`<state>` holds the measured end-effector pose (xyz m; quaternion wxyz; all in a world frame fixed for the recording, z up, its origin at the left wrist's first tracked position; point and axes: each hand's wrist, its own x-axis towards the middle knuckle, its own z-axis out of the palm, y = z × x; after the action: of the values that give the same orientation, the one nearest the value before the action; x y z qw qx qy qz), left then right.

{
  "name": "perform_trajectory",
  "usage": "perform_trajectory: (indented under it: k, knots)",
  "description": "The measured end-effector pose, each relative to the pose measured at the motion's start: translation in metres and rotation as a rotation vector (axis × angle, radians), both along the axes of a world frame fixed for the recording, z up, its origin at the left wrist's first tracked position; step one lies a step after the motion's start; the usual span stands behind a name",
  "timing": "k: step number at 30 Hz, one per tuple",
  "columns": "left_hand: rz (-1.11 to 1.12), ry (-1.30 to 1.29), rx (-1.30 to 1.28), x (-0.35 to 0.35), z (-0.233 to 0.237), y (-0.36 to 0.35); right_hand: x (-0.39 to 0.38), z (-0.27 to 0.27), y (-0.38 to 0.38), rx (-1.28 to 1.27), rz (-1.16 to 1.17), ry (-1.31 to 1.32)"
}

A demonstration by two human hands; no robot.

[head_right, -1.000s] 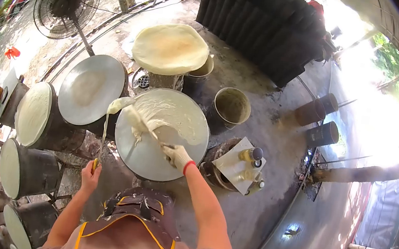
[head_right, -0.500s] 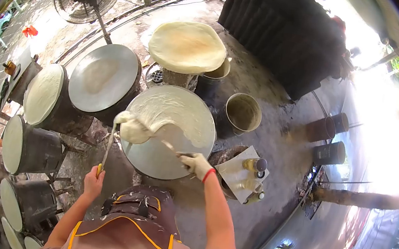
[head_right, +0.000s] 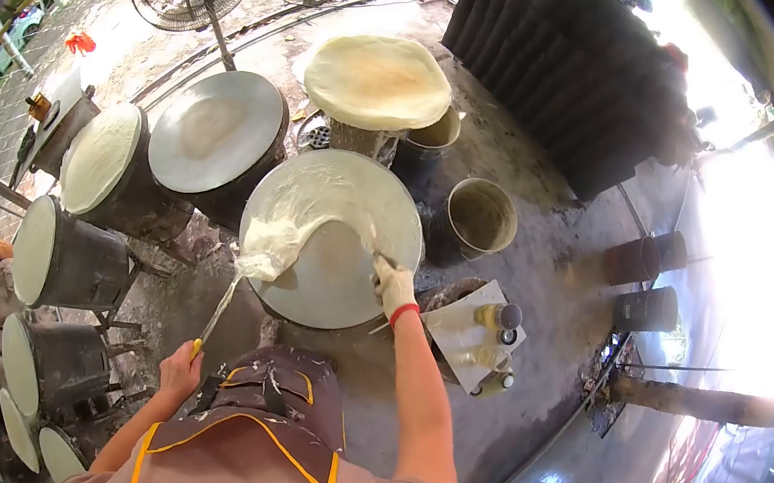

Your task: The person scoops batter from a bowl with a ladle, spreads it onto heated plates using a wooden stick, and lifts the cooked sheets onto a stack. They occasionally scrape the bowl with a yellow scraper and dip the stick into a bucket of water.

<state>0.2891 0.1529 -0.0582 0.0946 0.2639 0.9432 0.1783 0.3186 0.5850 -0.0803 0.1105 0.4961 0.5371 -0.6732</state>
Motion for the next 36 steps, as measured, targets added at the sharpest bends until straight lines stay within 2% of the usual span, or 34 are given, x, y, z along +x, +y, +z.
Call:
perform_trajectory:
  k: [2, 3, 7, 10, 11, 14, 15, 16, 18, 19, 20, 21, 22, 23, 24, 26, 28, 29, 30, 32, 33, 34, 36]
  knots:
    - [-0.01, 0.002, 0.017, 0.006, 0.001, 0.005, 0.003, -0.015, -0.001, 0.122, 0.076, 0.044]
    - [-0.016, 0.005, 0.027, 0.007, 0.003, 0.008, 0.017, -0.018, -0.005, -0.016, 0.296, 0.227]
    - [-0.053, -0.013, 0.07, 0.007, 0.01, 0.007, 0.051, -0.014, -0.015, -0.011, 0.382, 0.189]
    - [-0.111, -0.004, 0.128, -0.002, 0.018, 0.003, 0.072, -0.015, -0.039, -0.079, -0.197, 0.217]
    - [-0.128, -0.006, 0.168, -0.006, 0.019, 0.001, 0.077, -0.016, -0.053, -0.079, -0.228, 0.246]
    - [-0.17, -0.028, 0.3, -0.024, 0.025, -0.001, 0.085, -0.011, -0.087, -0.017, 0.094, 0.205]
    - [-0.181, -0.047, 0.346, -0.032, 0.03, -0.002, 0.088, -0.017, -0.097, -0.15, -0.037, 0.257]
    - [-0.191, -0.067, 0.393, -0.041, 0.035, -0.006, 0.098, -0.018, -0.107, -0.139, -0.113, 0.282]
    - [-0.233, -0.157, 0.519, -0.06, 0.044, -0.018, 0.116, -0.016, -0.144, -0.182, -0.3, 0.28]
    - [-0.256, -0.202, 0.584, -0.07, 0.048, -0.027, 0.119, -0.029, -0.172, -0.198, -0.456, 0.358]
    - [-0.191, -0.436, 0.656, -0.079, 0.049, -0.04, 0.118, -0.042, -0.202, -0.212, -0.614, 0.435]
    - [-0.122, -0.673, 0.72, -0.088, 0.05, -0.052, 0.1, -0.011, -0.241, -0.272, -0.626, 0.404]
    - [-0.044, -0.912, 0.771, -0.095, 0.05, -0.064, 0.078, -0.013, -0.271, -0.297, -0.494, 0.39]
    - [-0.025, -0.965, 0.787, -0.103, 0.049, -0.076, 0.053, -0.018, -0.295, -0.341, -0.41, 0.378]
    - [-0.005, -1.018, 0.802, -0.11, 0.049, -0.088, 0.024, -0.015, -0.316, -0.244, -0.325, 0.338]
    - [0.025, -1.122, 0.847, -0.121, 0.051, -0.109, -0.024, -0.04, -0.334, -0.201, -0.236, 0.477]
    - [0.046, -1.233, 0.886, -0.129, 0.062, -0.136, -0.047, -0.046, -0.346, 0.102, -0.435, 0.351]
    - [0.017, -1.258, 0.938, -0.13, 0.071, -0.147, -0.046, -0.06, -0.349, 0.209, -0.52, 0.374]
    - [0.002, -1.307, 1.05, -0.139, 0.077, -0.161, -0.047, -0.126, -0.37, 0.634, -0.565, 0.179]
    - [0.001, -1.404, 1.251, -0.136, 0.083, -0.182, -0.074, -0.079, -0.402, 0.754, -0.582, -0.061]
    - [0.058, -1.379, 1.252, -0.138, 0.081, -0.185, -0.088, -0.071, -0.406, 0.62, -0.599, -0.028]
    - [0.11, -1.365, 1.235, -0.14, 0.079, -0.186, -0.095, -0.114, -0.402, 0.584, -0.543, 0.083]
    - [0.211, -1.331, 1.198, -0.144, 0.076, -0.189, -0.08, -0.054, -0.387, 0.717, -0.291, -0.086]
